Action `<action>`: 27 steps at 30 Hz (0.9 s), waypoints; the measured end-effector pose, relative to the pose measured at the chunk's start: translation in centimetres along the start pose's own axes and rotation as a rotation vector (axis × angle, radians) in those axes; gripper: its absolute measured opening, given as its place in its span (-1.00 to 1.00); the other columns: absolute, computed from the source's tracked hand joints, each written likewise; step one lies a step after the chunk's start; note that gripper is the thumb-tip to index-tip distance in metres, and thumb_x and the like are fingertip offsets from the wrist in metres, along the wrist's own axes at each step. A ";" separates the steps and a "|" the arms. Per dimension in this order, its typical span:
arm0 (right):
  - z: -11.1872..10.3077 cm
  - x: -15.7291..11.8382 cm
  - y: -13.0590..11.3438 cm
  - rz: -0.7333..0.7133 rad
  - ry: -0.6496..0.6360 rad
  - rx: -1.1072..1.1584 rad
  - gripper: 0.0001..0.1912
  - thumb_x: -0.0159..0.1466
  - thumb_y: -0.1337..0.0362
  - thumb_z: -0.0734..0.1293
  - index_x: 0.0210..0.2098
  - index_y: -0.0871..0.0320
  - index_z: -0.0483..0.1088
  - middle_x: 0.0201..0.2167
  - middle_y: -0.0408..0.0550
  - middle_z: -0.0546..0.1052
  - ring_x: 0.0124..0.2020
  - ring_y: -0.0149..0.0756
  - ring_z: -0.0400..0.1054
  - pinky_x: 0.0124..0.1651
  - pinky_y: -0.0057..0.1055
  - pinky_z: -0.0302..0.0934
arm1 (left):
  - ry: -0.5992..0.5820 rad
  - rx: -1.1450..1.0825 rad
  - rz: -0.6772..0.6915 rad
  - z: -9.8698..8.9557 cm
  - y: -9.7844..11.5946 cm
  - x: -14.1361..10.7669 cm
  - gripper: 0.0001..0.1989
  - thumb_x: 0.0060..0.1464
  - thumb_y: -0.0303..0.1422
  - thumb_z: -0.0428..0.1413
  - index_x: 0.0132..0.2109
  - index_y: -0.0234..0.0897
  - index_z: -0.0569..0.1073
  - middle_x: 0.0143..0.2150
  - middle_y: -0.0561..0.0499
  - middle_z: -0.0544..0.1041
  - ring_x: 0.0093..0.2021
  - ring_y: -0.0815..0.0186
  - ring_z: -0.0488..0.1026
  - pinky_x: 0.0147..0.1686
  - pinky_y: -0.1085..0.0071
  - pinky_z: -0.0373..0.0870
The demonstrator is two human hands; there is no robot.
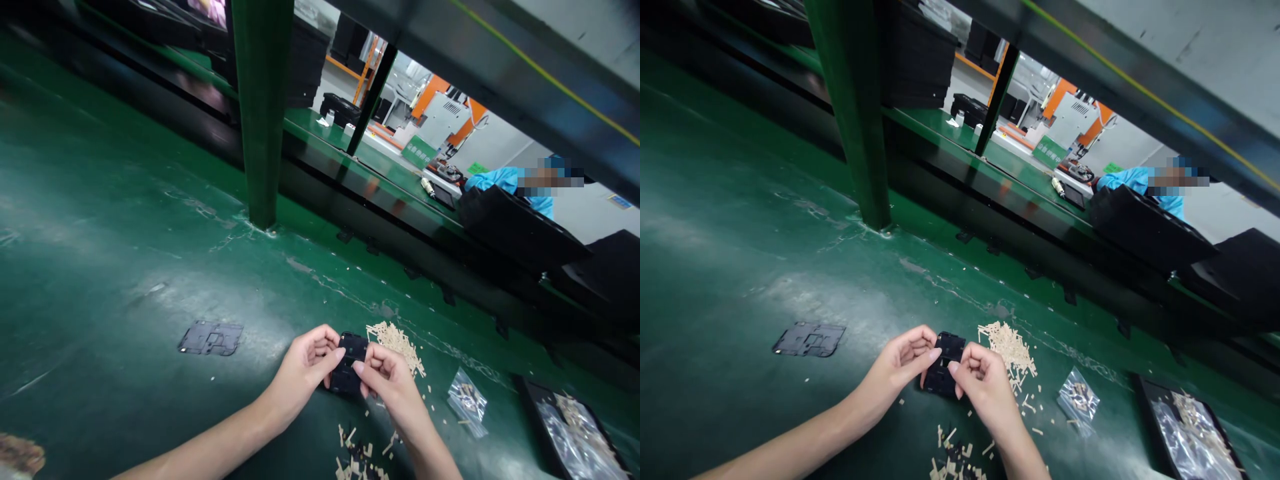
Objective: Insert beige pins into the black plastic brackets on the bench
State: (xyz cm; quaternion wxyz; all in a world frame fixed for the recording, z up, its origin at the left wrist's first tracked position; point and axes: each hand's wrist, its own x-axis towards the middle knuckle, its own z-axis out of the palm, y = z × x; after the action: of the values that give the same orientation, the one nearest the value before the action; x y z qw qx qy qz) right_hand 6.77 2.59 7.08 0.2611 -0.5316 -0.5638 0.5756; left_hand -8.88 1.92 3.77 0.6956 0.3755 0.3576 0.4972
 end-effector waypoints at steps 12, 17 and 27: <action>0.5 0.6 0.6 -0.027 0.014 -0.043 -0.77 0.09 0.16 0.36 -0.44 0.21 0.34 -0.61 -0.19 0.35 -0.58 -0.46 0.18 -0.56 -0.56 -0.02 | 0.105 0.488 0.285 0.3 0.2 -0.7 -0.94 0.03 -0.48 0.04 -0.40 -0.32 0.31 -0.49 0.08 0.30 -0.51 0.44 0.25 -0.51 0.53 0.21; 1.4 0.7 0.6 -0.014 -0.097 0.237 -0.77 0.01 0.29 0.38 -0.29 0.16 0.42 -0.47 -0.15 0.40 -0.48 -0.40 0.24 -0.50 -0.55 0.11 | 0.065 0.786 0.846 0.5 -0.5 -1.8 -0.86 0.02 -0.59 0.02 -0.29 -0.31 0.40 -0.40 -0.03 0.42 -0.39 0.35 0.36 -0.39 0.44 0.31; 0.6 1.2 0.9 -0.023 -0.117 0.384 -0.76 -0.04 0.29 0.44 -0.34 0.13 0.47 -0.41 -0.13 0.46 -0.37 -0.36 0.30 -0.27 -0.50 0.17 | -0.025 0.828 0.971 0.3 -1.7 -2.1 -0.60 -0.04 -0.67 0.07 -0.02 -0.36 0.30 -0.20 -0.14 0.48 -0.16 0.24 0.40 -0.12 0.27 0.36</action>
State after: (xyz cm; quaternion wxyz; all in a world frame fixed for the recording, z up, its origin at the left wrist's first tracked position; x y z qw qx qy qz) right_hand 6.19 3.22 5.77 0.3310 -0.4314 -0.4640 0.6993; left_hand -8.42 -0.49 2.67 0.1924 0.7384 0.3011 0.5719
